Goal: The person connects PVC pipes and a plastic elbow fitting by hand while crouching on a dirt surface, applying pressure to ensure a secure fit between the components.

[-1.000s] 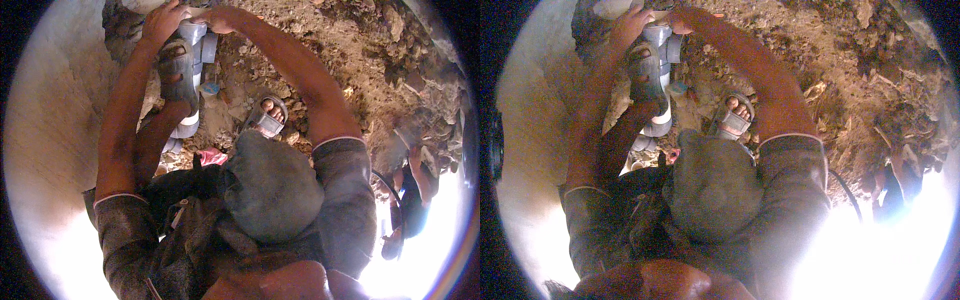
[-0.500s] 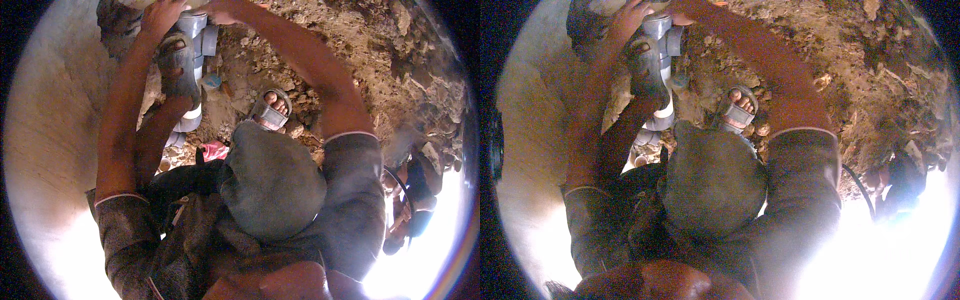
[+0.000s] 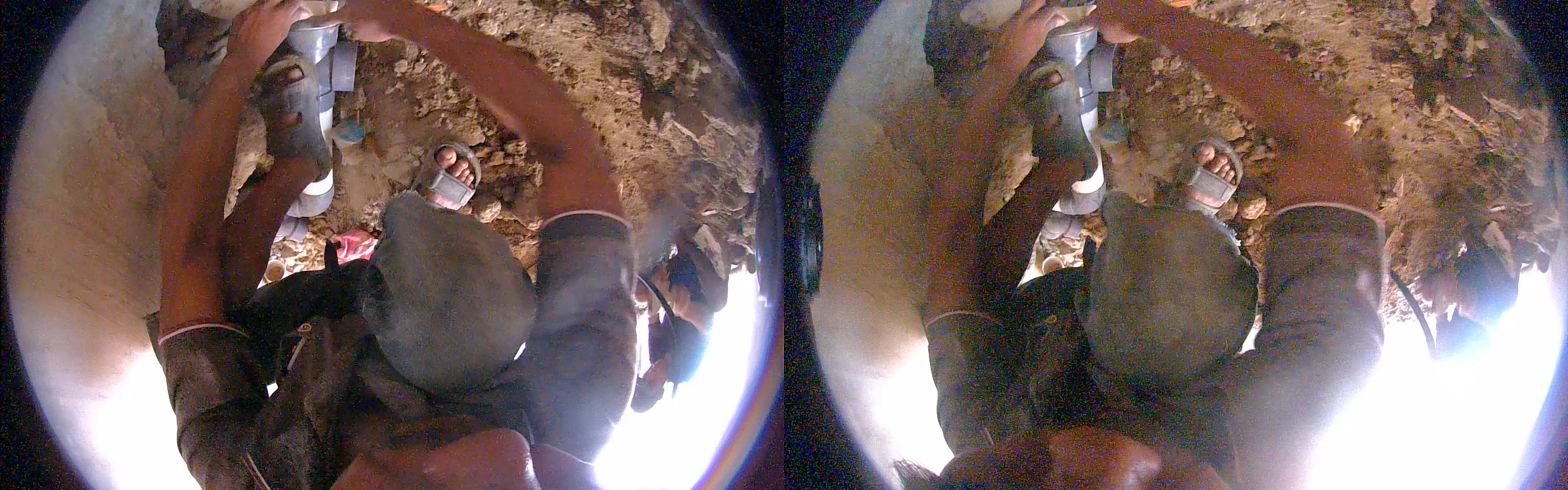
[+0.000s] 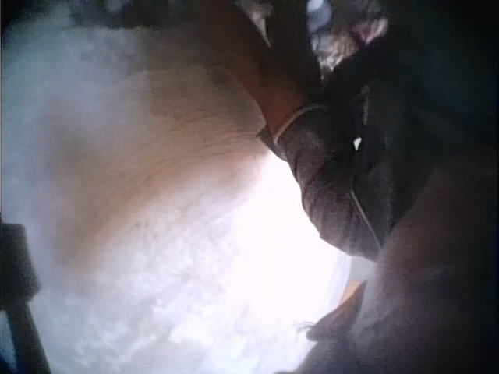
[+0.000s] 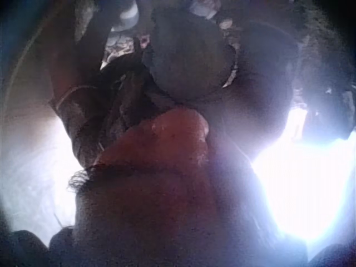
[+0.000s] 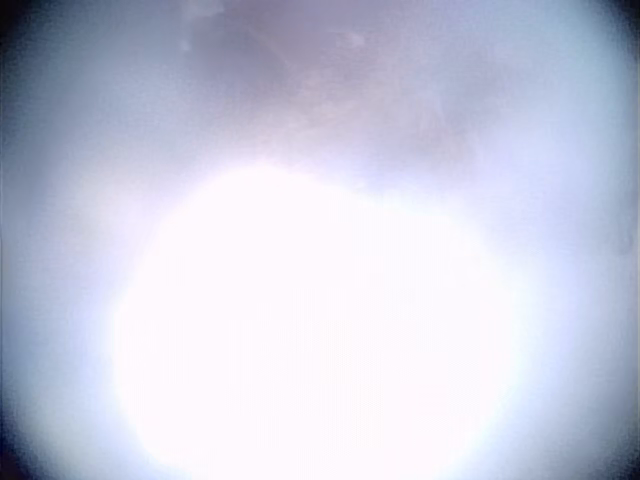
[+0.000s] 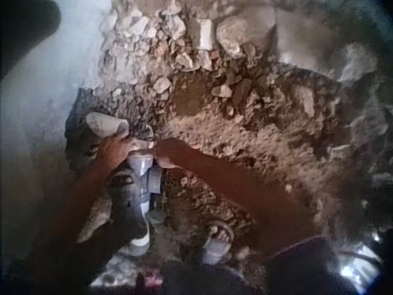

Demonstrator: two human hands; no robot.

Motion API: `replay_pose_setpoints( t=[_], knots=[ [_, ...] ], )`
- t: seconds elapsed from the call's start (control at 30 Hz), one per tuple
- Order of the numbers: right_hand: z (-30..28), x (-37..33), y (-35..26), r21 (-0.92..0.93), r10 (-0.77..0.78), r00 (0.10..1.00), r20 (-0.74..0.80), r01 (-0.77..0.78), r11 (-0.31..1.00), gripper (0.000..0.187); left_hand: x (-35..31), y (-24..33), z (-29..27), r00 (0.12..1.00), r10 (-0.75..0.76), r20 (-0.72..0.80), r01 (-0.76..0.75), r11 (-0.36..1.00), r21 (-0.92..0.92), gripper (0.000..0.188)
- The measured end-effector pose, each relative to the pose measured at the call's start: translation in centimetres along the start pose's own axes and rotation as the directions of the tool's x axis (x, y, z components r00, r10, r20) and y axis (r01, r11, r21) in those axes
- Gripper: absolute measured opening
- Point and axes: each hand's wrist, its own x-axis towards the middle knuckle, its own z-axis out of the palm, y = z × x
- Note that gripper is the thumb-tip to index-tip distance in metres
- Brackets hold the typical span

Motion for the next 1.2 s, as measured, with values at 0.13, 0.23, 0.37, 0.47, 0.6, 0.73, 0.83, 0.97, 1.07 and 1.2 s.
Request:
replay_pose_setpoints(
  t=[0.13,0.23,0.37,0.47,0.6,0.73,0.83,0.97,1.07,1.2],
  knots=[
    [-0.2,-0.1,-0.9,-0.044,0.083,0.996,-0.041,-0.084,0.995,0.063,0.3,-0.8,2.1,0.994,0.107,-0.028,-0.107,0.994,0.008,0.017],
    [-0.6,0.1,-1.0,-0.074,0.125,0.992,0.0,-0.124,0.989,0.063,0.9,0.4,-0.9,0.992,0.041,0.118,-0.036,0.998,-0.047,0.016],
    [-2.5,-2.3,-2.4,-0.105,0.139,0.98,0.139,-0.126,0.987,0.054,0.3,0.7,-0.9,0.998,0.052,-0.036,-0.053,0.998,-0.037,0.019],
    [0.9,1.0,-1.0,-0.023,0.146,0.989,0.012,-0.146,0.989,0.05,0.7,-0.2,1.8,0.995,0.088,-0.045,-0.087,0.996,0.013,0.021],
    [0.7,0.4,-1.0,0.05,0.101,0.995,0.011,-0.102,0.994,0.043,-0.2,-0.2,0.5,0.997,0.065,-0.041,-0.066,0.997,-0.038,0.022],
    [-0.1,-0.1,-1.5,-0.089,0.101,0.995,-0.014,-0.102,0.991,0.046,-0.2,-0.3,1.6,0.999,0.01,-0.032,-0.008,0.999,0.041,0.023],
    [2.6,4.8,-0.5,0.213,0.255,0.957,-0.14,-0.222,0.951,0.044,1.1,-0.2,1.3,0.997,0.071,0.028,-0.072,0.997,0.007,0.023],
    [-0.7,-1.6,-1.7,0.097,0.274,0.96,0.06,-0.279,0.955,0.038,-0.5,-0.2,1.4,0.999,0.039,0.013,-0.04,0.998,0.043,0.022],
    [-4.2,-4.1,-3.2,-0.004,0.247,0.959,0.136,-0.249,0.969,0.038,-0.2,-2.4,5.4,0.999,0.049,-0.017,-0.05,0.996,-0.072,0.03],
    [-0.5,-3.1,-1.1,-0.053,0.111,0.979,-0.172,-0.122,0.991,0.036,0.2,-1.6,3.9,0.963,-0.009,0.269,-0.002,0.999,0.042,0.028]
  ],
)
